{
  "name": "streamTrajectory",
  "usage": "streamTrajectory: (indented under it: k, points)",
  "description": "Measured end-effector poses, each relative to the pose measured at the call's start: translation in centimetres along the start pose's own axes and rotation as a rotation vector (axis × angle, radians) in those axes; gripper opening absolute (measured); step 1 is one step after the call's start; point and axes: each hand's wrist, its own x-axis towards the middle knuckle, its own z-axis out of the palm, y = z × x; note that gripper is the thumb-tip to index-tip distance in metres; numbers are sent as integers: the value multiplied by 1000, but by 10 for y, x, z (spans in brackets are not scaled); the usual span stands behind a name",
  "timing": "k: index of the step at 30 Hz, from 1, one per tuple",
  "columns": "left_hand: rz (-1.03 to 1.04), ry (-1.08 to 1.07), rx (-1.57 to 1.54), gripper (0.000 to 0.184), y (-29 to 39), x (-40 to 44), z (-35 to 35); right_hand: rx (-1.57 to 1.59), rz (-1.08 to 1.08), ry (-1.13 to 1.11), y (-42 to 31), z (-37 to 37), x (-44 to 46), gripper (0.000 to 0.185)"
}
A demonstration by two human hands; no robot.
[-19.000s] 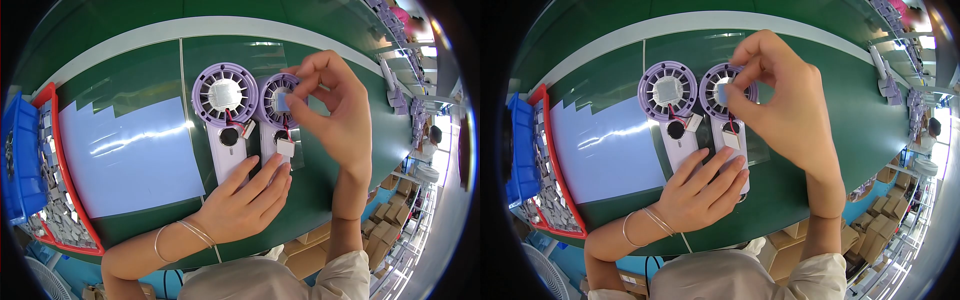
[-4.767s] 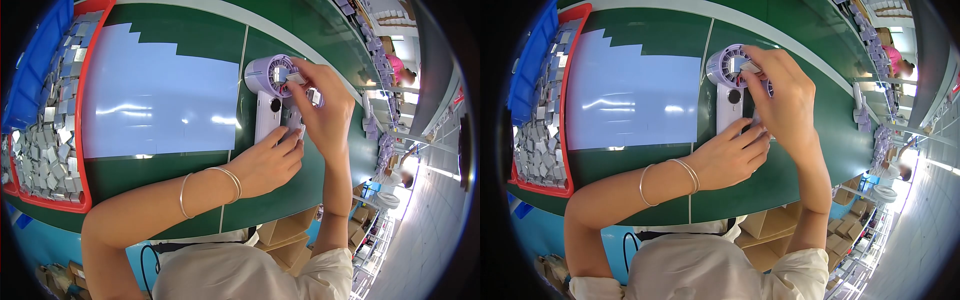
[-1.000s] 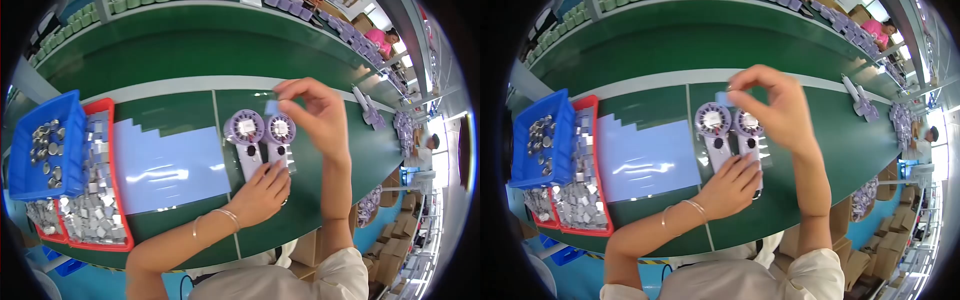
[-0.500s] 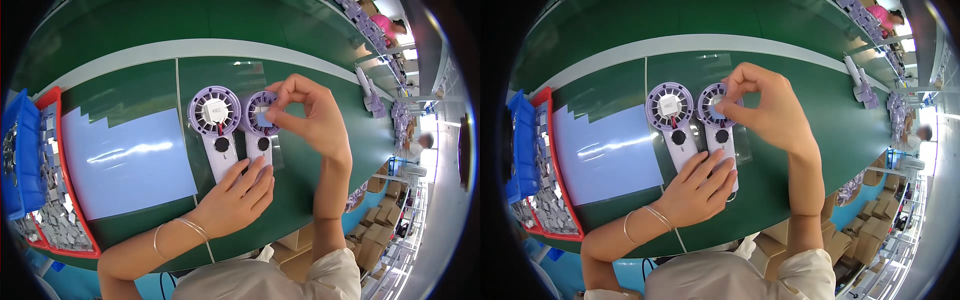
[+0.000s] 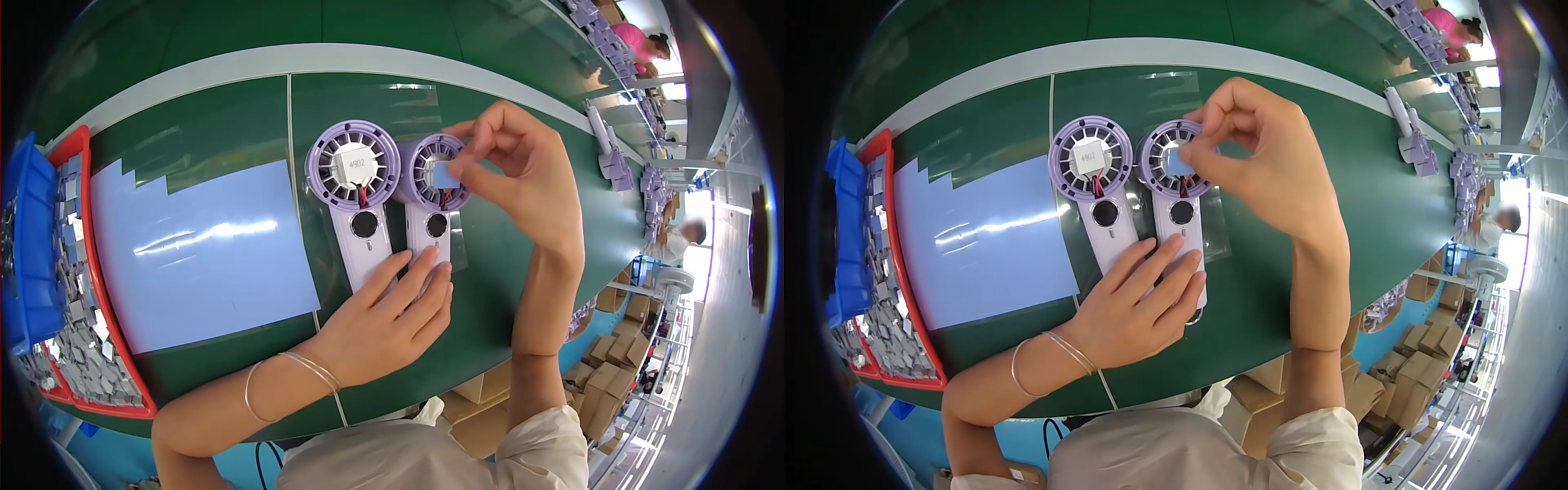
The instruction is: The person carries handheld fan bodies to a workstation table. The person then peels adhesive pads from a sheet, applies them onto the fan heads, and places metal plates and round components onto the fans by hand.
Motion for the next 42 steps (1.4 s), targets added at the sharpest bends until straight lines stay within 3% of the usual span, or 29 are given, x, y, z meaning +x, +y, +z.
streamTrajectory:
  k: [21,32,33,35,38,40,42]
  points:
    - [-11,6,-11,33,0,1,1,-30,-47,31,2,4,-2,21]
    - [-17,29,-50,25,1,2,0,-637,-169,156,-17,7,-13,29]
    - [-16,35,-43,25,0,1,0,-637,-196,183,-14,-1,-14,26]
    - [11,0,-17,44,0,0,1,-493,-277,274,-19,-12,-16,23]
    - [17,25,-26,50,1,-1,4,-351,-267,334,-44,0,-20,16]
    - [24,35,-61,48,1,-3,4,-227,-313,337,-56,33,-11,13]
    - [17,48,-11,38,2,-3,6,-241,-434,180,-62,80,4,15]
